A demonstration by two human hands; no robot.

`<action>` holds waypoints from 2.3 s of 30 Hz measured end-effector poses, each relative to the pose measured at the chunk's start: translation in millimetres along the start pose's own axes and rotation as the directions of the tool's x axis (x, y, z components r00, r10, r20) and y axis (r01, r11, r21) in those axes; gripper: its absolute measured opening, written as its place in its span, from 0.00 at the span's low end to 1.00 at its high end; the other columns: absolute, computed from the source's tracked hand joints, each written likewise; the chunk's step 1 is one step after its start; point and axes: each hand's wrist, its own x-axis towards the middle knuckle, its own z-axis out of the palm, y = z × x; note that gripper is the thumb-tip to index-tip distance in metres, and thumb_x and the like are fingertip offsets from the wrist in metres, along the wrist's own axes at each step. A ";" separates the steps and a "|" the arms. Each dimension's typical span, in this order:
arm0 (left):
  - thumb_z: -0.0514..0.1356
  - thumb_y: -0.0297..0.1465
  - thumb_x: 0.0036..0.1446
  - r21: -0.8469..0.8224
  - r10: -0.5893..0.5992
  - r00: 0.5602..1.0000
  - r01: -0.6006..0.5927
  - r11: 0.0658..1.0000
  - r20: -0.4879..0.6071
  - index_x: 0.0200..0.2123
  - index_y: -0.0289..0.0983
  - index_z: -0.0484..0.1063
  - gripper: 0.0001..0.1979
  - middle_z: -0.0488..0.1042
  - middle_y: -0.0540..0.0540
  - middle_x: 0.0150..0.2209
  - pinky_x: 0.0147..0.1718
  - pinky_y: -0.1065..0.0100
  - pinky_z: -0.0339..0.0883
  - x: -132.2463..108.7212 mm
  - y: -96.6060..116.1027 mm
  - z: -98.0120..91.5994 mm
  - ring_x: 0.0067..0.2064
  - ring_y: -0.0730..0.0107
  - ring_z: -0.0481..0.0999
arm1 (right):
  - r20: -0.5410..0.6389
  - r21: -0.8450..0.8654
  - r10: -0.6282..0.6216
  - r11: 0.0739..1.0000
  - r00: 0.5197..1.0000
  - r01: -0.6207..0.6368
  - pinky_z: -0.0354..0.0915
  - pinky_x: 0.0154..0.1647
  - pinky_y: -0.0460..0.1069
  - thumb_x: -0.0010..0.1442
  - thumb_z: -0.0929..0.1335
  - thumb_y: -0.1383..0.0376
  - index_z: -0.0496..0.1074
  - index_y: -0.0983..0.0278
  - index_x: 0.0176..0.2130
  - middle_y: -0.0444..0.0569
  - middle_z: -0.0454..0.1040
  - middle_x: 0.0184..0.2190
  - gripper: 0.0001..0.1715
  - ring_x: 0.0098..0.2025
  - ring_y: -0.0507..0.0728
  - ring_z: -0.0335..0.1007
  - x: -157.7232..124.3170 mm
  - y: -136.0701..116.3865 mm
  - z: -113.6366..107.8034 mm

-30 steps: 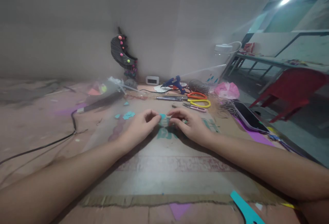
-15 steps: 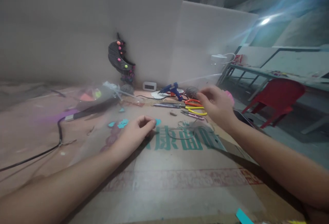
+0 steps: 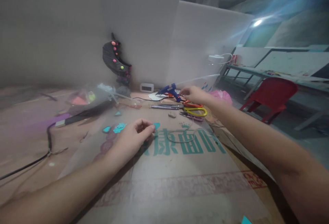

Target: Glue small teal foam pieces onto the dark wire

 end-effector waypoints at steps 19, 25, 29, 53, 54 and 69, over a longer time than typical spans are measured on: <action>0.59 0.43 0.54 -0.004 0.048 0.999 -0.048 0.999 0.024 0.29 0.36 0.66 0.15 0.69 0.50 0.25 0.29 0.69 0.57 0.1 2.3 1.7 0.28 0.72 0.64 | -0.101 0.405 -0.152 0.897 0.983 0.180 0.62 0.25 0.45 0.59 0.68 0.63 0.76 0.63 0.38 0.43 0.72 0.23 0.09 0.24 0.49 0.65 -89.3 -56.9 -43.7; 0.58 0.43 0.55 0.030 0.065 0.998 -0.066 0.997 0.022 0.30 0.36 0.67 0.15 0.69 0.50 0.26 0.30 0.69 0.57 0.8 1.3 1.0 0.28 0.72 0.65 | -0.148 0.440 -0.293 0.836 0.945 0.328 0.60 0.24 0.43 0.56 0.70 0.67 0.74 0.61 0.45 0.40 0.70 0.24 0.15 0.24 0.48 0.65 -116.3 -92.5 -49.8; 0.58 0.43 0.56 0.028 0.080 0.997 -0.080 0.996 0.020 0.30 0.36 0.67 0.15 0.70 0.50 0.26 0.30 0.69 0.58 2.1 -0.2 1.6 0.28 0.73 0.65 | -0.025 0.025 -0.190 0.981 0.981 0.191 0.64 0.32 0.48 0.63 0.65 0.56 0.77 0.65 0.34 0.49 0.76 0.27 0.18 0.30 0.54 0.71 -71.3 -54.7 -33.7; 0.59 0.42 0.55 -0.058 0.084 0.996 -0.085 0.995 -0.017 0.25 0.37 0.65 0.15 0.68 0.51 0.23 0.28 0.70 0.58 0.5 2.9 5.4 0.26 0.72 0.65 | -0.067 0.178 0.120 0.978 0.990 -0.107 0.70 0.37 0.50 0.56 0.71 0.55 0.75 0.71 0.36 0.58 0.79 0.29 0.19 0.34 0.60 0.77 34.1 -2.2 27.6; 0.59 0.42 0.55 -0.058 0.088 0.996 -0.089 0.994 -0.020 0.25 0.38 0.64 0.15 0.67 0.51 0.22 0.27 0.70 0.58 0.2 3.7 5.4 0.26 0.72 0.65 | -0.068 0.205 0.113 0.974 0.991 -0.097 0.70 0.37 0.50 0.57 0.70 0.56 0.75 0.71 0.35 0.58 0.79 0.28 0.19 0.33 0.59 0.77 27.6 -5.7 20.5; 0.60 0.37 0.55 -0.072 0.076 0.996 -0.079 0.994 -0.035 0.28 0.37 0.65 0.11 0.67 0.53 0.23 0.27 0.71 0.57 0.3 2.7 2.3 0.26 0.75 0.65 | -0.017 0.404 -0.056 0.913 0.998 0.058 0.72 0.39 0.52 0.59 0.65 0.48 0.75 0.60 0.31 0.49 0.79 0.30 0.20 0.35 0.59 0.77 -122.4 -14.9 21.6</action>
